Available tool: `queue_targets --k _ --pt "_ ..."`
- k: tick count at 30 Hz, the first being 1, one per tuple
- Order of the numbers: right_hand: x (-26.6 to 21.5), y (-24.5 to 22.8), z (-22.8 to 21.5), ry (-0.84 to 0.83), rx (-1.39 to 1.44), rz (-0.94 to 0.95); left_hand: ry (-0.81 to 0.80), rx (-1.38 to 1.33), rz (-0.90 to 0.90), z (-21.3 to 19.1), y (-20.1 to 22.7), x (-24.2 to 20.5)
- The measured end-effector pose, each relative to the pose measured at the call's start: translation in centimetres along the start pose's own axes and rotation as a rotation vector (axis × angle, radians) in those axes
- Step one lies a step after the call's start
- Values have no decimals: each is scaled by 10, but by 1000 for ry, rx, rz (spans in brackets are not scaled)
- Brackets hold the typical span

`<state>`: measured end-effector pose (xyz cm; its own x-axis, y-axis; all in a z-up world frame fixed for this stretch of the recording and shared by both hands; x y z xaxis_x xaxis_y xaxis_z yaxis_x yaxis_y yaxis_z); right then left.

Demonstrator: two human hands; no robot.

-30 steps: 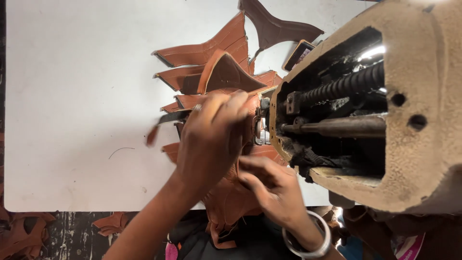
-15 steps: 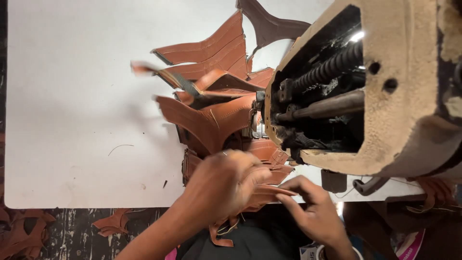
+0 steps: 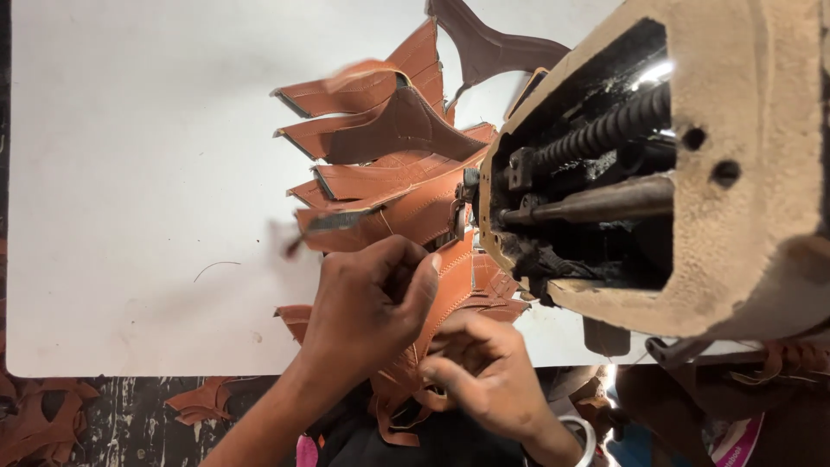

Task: Stitch leather pieces together using an industrial sewing machine to form shoe upper components.

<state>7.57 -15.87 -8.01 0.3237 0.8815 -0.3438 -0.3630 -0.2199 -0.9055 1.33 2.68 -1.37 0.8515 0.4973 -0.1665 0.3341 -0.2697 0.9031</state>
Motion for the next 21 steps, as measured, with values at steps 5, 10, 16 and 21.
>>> queue_targets --k 5,10,16,21 --pt "11 -12 19 -14 92 79 -2 -27 -24 -4 -8 6" --pt "16 -12 14 -19 37 88 10 -64 -7 -5 -11 12" --pt "28 -12 14 -6 -54 40 80 -27 92 -9 -17 21" --pt "39 -9 16 23 -77 9 110 52 175 -14 -16 31"
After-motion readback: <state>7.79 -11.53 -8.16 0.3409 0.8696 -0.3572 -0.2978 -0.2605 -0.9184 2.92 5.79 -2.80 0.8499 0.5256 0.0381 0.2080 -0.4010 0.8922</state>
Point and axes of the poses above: each hand's wrist, its own x-axis towards the middle knuckle, its own z-axis out of the palm, y = z × x, the point moved 1 cm from there along x, towards the middle knuckle, and after that the axes turned 8 degrees about -y, right-handed, at the moved point
